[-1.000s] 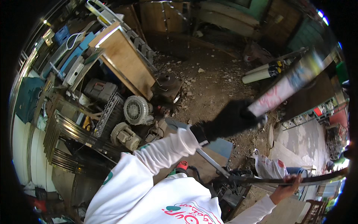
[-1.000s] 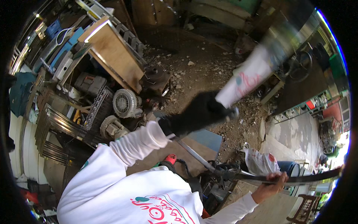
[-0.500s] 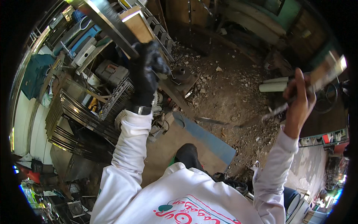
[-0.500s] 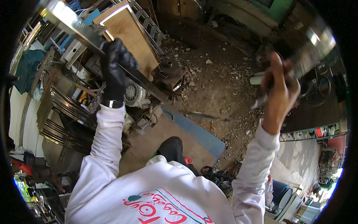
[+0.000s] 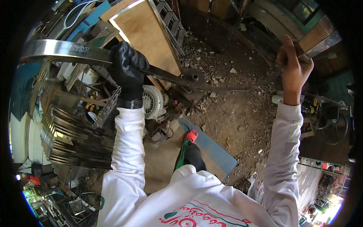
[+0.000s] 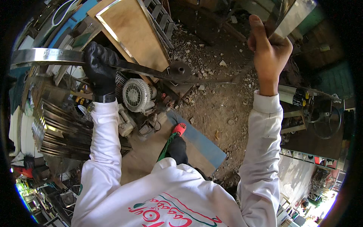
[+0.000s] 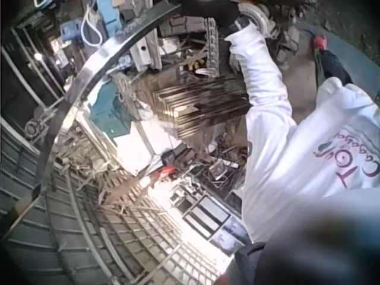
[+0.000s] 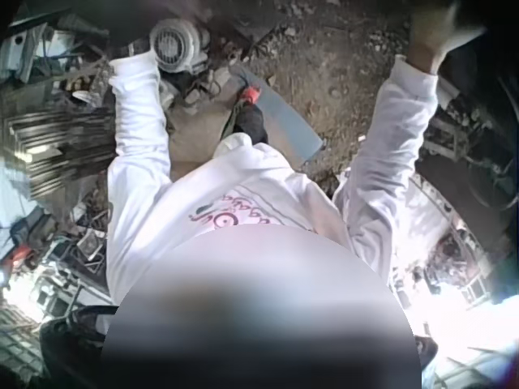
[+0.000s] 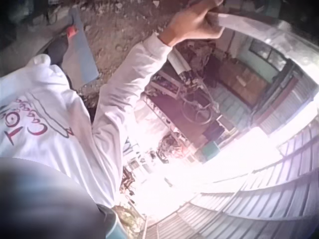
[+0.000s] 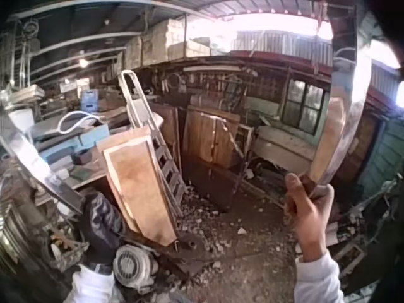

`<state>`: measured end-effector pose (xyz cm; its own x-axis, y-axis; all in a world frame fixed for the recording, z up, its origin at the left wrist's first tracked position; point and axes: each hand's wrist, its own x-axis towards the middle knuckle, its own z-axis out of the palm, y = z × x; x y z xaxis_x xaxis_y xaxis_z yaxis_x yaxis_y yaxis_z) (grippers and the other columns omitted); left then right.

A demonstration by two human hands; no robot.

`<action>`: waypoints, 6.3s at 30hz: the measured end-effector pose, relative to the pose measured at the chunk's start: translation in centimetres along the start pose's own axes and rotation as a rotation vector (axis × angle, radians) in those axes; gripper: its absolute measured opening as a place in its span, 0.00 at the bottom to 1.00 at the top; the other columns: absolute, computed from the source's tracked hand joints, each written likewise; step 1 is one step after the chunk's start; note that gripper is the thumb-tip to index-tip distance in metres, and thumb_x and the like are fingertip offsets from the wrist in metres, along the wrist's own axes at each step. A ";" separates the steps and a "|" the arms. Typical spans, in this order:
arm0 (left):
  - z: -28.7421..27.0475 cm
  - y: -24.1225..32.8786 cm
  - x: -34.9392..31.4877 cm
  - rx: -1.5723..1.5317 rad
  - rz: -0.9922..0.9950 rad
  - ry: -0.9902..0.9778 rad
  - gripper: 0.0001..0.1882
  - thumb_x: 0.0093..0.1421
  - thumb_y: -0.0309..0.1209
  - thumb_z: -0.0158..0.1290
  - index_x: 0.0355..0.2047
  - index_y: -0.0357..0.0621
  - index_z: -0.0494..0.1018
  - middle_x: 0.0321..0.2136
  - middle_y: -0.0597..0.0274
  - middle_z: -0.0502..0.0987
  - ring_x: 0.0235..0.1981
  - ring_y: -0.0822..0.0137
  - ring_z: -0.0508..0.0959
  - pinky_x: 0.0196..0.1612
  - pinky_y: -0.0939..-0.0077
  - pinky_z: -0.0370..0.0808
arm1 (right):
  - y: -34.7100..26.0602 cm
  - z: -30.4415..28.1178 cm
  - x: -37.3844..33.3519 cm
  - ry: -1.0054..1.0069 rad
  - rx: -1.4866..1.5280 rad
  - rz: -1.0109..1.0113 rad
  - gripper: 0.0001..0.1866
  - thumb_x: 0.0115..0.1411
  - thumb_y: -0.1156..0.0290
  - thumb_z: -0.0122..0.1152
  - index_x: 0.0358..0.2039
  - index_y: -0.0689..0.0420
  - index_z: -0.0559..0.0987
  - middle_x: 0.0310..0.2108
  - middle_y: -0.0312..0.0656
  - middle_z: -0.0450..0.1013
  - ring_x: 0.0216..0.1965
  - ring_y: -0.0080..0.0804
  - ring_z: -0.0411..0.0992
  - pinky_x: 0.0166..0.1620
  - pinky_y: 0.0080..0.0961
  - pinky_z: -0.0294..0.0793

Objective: The person repeatedly picks up long metal frame pieces, places them on a workbench, and measures their length with a yellow tape measure. They handle the frames one at a time, repositioning them and taking multiple measurements throughout the clip.

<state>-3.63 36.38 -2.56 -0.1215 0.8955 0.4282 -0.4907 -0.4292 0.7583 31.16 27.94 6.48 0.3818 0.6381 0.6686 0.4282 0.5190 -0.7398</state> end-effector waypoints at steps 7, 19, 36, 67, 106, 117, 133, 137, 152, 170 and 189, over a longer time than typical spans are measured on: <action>-1.9 -5.0 10.6 0.051 0.012 -0.024 0.20 0.71 0.42 0.44 0.21 0.52 0.59 0.14 0.68 0.57 0.15 0.67 0.60 0.24 0.68 0.61 | 8.2 6.5 8.2 -0.023 -0.106 0.007 0.16 0.63 0.68 0.67 0.19 0.58 0.79 0.16 0.35 0.71 0.18 0.20 0.66 0.23 0.20 0.60; -5.9 -16.3 15.2 0.025 -0.153 0.098 0.21 0.72 0.44 0.45 0.21 0.54 0.58 0.13 0.70 0.53 0.14 0.68 0.54 0.21 0.68 0.57 | 19.9 12.0 10.9 -0.030 -0.056 0.106 0.11 0.61 0.67 0.69 0.26 0.60 0.82 0.19 0.34 0.73 0.20 0.20 0.68 0.25 0.21 0.63; -6.7 -21.7 14.4 0.066 -0.209 0.101 0.19 0.71 0.41 0.45 0.23 0.53 0.58 0.15 0.69 0.56 0.15 0.69 0.57 0.23 0.70 0.60 | 22.7 9.6 9.2 -0.085 -0.036 0.210 0.12 0.64 0.67 0.68 0.26 0.59 0.83 0.19 0.33 0.74 0.20 0.17 0.68 0.25 0.18 0.64; 32.8 -8.3 -24.4 -0.604 -1.060 -1.756 0.21 0.72 0.44 0.47 0.49 0.37 0.74 0.28 0.66 0.75 0.26 0.73 0.73 0.31 0.75 0.71 | -34.7 -33.7 -43.6 1.325 -0.376 0.146 0.10 0.66 0.65 0.65 0.42 0.56 0.80 0.26 0.33 0.74 0.23 0.19 0.68 0.26 0.19 0.66; 34.5 17.1 -94.9 -0.072 -1.475 -2.497 0.22 0.66 0.55 0.56 0.23 0.55 0.70 0.13 0.76 0.62 0.10 0.76 0.62 0.15 0.79 0.60 | -54.1 -28.7 -95.2 2.411 -0.979 0.826 0.23 0.61 0.53 0.69 0.26 0.63 0.79 0.15 0.39 0.74 0.14 0.24 0.70 0.20 0.23 0.68; 25.8 15.6 -116.6 0.409 -1.475 -2.436 0.13 0.65 0.45 0.59 0.35 0.51 0.79 0.14 0.75 0.65 0.12 0.75 0.64 0.16 0.75 0.60 | -56.0 -37.1 -119.6 2.291 -0.660 1.246 0.22 0.60 0.52 0.67 0.22 0.60 0.80 0.15 0.43 0.77 0.18 0.34 0.78 0.26 0.34 0.75; 24.3 16.4 -140.3 0.702 -1.523 -2.402 0.07 0.66 0.39 0.52 0.31 0.59 0.68 0.14 0.76 0.62 0.11 0.74 0.62 0.14 0.75 0.61 | -67.7 -35.6 -131.7 2.037 -0.921 0.957 0.16 0.64 0.62 0.65 0.43 0.63 0.82 0.37 0.50 0.82 0.40 0.38 0.82 0.44 0.30 0.79; 24.8 17.5 -144.4 0.498 -1.256 -2.517 0.26 0.67 0.53 0.54 0.16 0.57 0.63 0.11 0.71 0.61 0.11 0.68 0.63 0.18 0.71 0.63 | -67.1 -25.1 -130.0 2.296 -1.121 1.008 0.08 0.61 0.67 0.64 0.33 0.59 0.81 0.27 0.46 0.77 0.29 0.41 0.76 0.35 0.35 0.74; 26.4 17.9 -140.1 0.080 -0.230 -2.735 0.12 0.64 0.36 0.59 0.38 0.39 0.81 0.26 0.64 0.79 0.23 0.73 0.74 0.27 0.73 0.72 | -63.2 -23.0 -130.6 2.067 -1.248 1.708 0.45 0.50 0.66 0.74 0.69 0.46 0.64 0.66 0.58 0.59 0.61 0.63 0.64 0.59 0.51 0.70; 11.6 22.8 -115.7 -0.046 -1.181 -3.466 0.14 0.66 0.28 0.57 0.49 0.34 0.77 0.42 0.58 0.80 0.45 0.65 0.79 0.47 0.72 0.78 | -55.9 -25.0 -110.4 1.930 -0.270 0.586 0.39 0.56 0.70 0.68 0.66 0.57 0.62 0.58 0.47 0.69 0.61 0.36 0.66 0.65 0.31 0.62; 17.0 18.7 -112.3 -0.212 -1.034 -3.783 0.10 0.66 0.26 0.55 0.46 0.36 0.77 0.39 0.61 0.81 0.39 0.70 0.80 0.45 0.73 0.78 | -48.6 -20.9 -97.2 1.940 -0.379 1.042 0.40 0.61 0.43 0.63 0.63 0.62 0.70 0.55 0.55 0.75 0.55 0.47 0.74 0.58 0.35 0.70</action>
<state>15.56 -74.26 -28.10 -0.6166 -0.6691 -0.4150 -0.0119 -0.5191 0.8546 -9.59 -71.20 -21.00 0.5029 -0.7579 -0.4156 -0.3998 0.2224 -0.8892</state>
